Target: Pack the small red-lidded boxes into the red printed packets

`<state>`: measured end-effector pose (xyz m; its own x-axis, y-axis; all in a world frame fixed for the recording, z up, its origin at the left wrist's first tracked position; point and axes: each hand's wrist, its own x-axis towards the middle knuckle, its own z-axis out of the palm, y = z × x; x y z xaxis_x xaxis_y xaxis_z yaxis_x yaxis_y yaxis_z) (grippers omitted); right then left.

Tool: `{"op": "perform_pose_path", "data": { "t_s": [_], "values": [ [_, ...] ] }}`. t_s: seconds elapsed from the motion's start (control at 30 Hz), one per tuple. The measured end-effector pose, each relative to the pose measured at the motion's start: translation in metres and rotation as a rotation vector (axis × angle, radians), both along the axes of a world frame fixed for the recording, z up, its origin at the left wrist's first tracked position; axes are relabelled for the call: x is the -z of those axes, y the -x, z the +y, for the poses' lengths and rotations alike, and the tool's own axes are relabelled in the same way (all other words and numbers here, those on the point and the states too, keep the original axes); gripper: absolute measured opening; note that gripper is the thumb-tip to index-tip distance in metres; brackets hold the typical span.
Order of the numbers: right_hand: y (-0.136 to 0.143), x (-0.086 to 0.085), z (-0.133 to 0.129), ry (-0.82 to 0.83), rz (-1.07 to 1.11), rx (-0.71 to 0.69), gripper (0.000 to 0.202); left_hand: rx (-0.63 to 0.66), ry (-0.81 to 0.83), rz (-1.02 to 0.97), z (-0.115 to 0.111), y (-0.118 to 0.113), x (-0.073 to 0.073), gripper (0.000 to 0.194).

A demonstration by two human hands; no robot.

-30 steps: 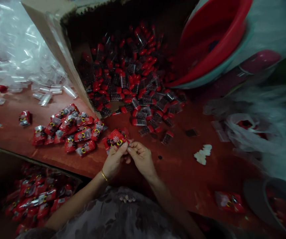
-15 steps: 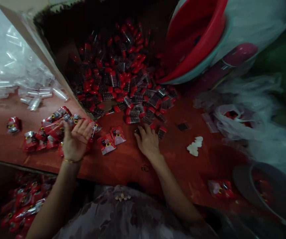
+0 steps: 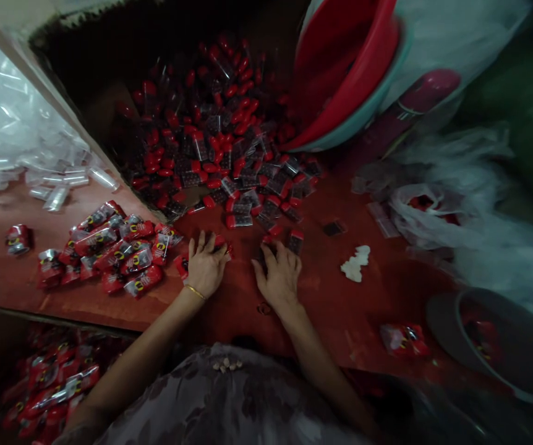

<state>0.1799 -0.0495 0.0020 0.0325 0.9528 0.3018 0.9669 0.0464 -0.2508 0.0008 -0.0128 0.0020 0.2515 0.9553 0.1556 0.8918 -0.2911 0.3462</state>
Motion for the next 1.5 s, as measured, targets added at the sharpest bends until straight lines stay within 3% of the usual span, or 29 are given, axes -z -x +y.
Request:
{"op": "perform_pose_path", "data": {
  "t_s": [0.13,0.27,0.33,0.4,0.5,0.6,0.7,0.8,1.0,1.13,1.27,1.33,1.5],
  "values": [
    [0.007,-0.013,-0.002,-0.053,0.343,-0.074,0.033,-0.066,-0.018,-0.113,-0.004,-0.009,-0.011,0.035],
    [0.025,-0.017,0.004,0.115,0.962,-0.137,0.03,-0.04,-0.006,-0.221,-0.011,-0.016,-0.026,0.034],
    [0.035,-0.017,0.008,0.17,1.14,-0.146,0.025,-0.021,0.002,-0.296,-0.015,-0.018,-0.031,0.035],
    [0.041,-0.016,0.009,0.172,1.236,-0.133,0.025,-0.055,0.036,-0.452,-0.017,-0.017,-0.033,0.042],
    [0.045,-0.014,0.008,0.154,1.345,-0.086,0.026,-0.164,0.221,-0.868,-0.017,-0.015,-0.033,0.051],
    [0.046,-0.012,0.003,0.189,1.447,-0.089,0.023,-0.2,0.491,-1.217,-0.016,-0.016,-0.031,0.032],
    [0.047,-0.01,-0.002,0.231,1.505,-0.083,0.022,-0.22,0.51,-1.293,-0.015,-0.019,-0.029,0.022],
    [0.047,-0.006,-0.005,0.224,1.449,-0.033,0.025,-0.23,0.446,-1.255,-0.018,-0.025,-0.025,0.021],
    [0.043,-0.002,-0.005,0.113,1.125,-0.008,0.036,-0.256,0.439,-1.194,-0.021,-0.032,-0.022,0.029],
    [0.041,-0.003,-0.002,0.079,0.993,-0.065,0.037,-0.329,0.566,-1.38,-0.023,-0.031,-0.028,0.027],
    [0.031,-0.013,0.002,0.172,0.892,-0.16,0.036,-0.409,0.722,-1.537,-0.02,-0.025,-0.032,0.035],
    [0.022,-0.021,0.004,0.197,0.735,-0.093,0.037,-0.472,0.699,-1.548,-0.017,-0.023,-0.032,0.036],
    [0.001,-0.03,0.013,0.391,0.138,0.337,0.048,-0.588,0.741,-1.671,-0.011,-0.022,-0.032,0.039]
  ]
}}
